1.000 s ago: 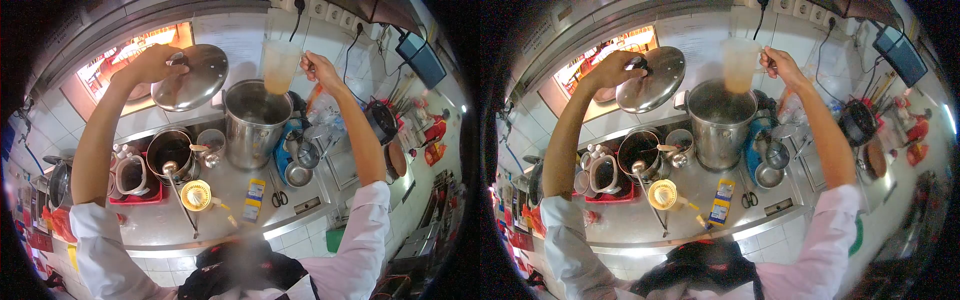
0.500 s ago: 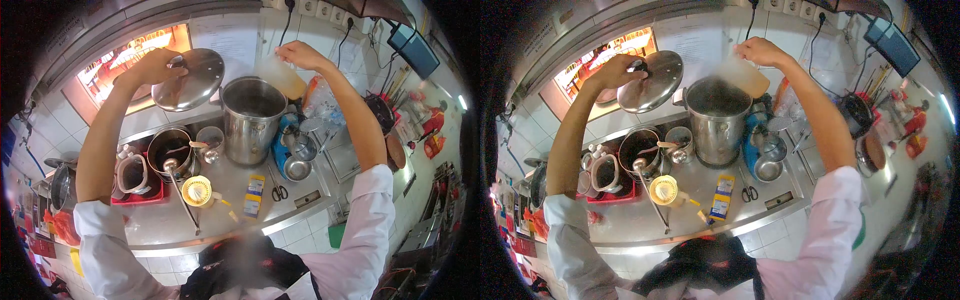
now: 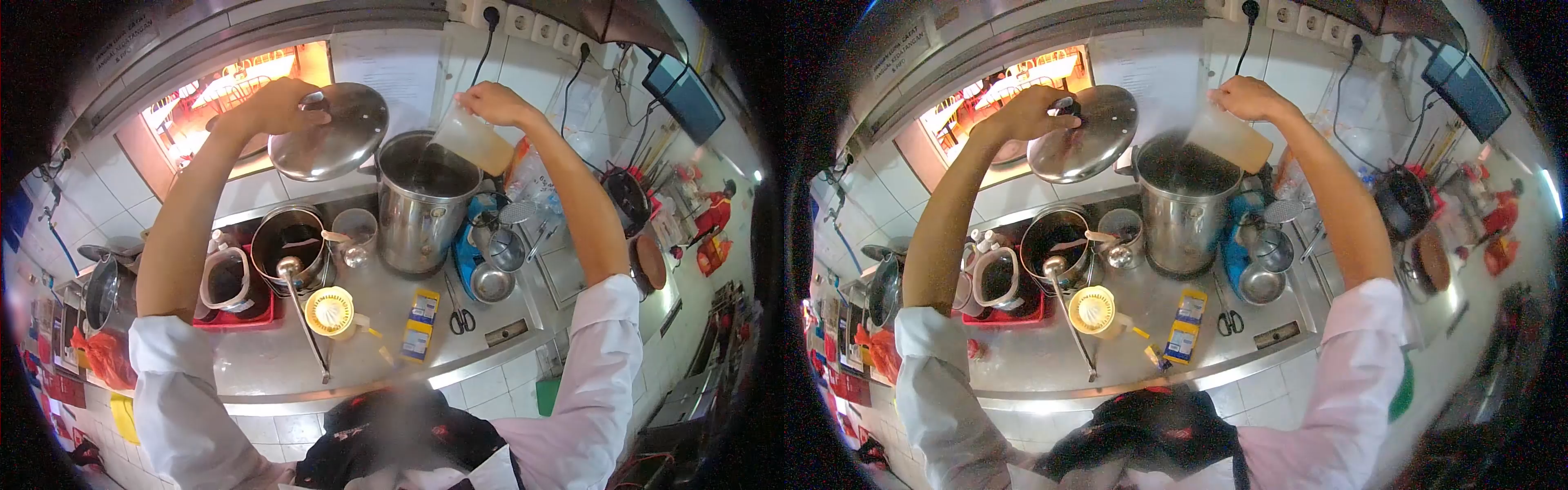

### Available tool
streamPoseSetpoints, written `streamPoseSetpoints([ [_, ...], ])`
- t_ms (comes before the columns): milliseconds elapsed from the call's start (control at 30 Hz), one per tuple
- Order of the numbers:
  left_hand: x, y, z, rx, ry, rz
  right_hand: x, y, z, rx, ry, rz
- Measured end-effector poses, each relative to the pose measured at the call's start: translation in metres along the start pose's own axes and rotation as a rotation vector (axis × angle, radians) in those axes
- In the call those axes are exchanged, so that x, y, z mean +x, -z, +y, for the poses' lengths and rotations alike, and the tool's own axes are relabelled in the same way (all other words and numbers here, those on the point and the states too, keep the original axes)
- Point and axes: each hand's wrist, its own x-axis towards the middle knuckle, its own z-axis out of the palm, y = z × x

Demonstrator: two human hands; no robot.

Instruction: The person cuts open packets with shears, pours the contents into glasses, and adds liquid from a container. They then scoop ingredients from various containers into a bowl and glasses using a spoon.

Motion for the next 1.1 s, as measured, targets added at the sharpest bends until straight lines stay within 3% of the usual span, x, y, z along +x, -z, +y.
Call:
streamPoseSetpoints([
  [267,0.005,-0.002,-0.001,0.05,0.075,-0.073,-0.002,-0.003,0.021,0.12,-0.078,0.02],
  [433,0.006,-0.004,0.003,0.067,0.025,-0.033,-0.017,0.0,0.04,0.651,-0.199,0.104],
  [733,0.015,-0.01,0.006,0.026,-0.002,-0.039,-0.038,0.008,0.047,0.963,-0.153,0.286],
  [867,0.017,-0.013,0.007,0.028,0.006,-0.041,-0.036,0.014,0.052,0.865,-0.19,0.26],
  [933,0.02,-0.016,0.004,0.028,-0.004,-0.041,-0.03,0.009,0.053,0.55,0.014,0.32],
  [1100,0.021,-0.018,0.004,0.045,0.009,-0.021,-0.037,0.006,0.024,0.13,0.067,0.227],
])
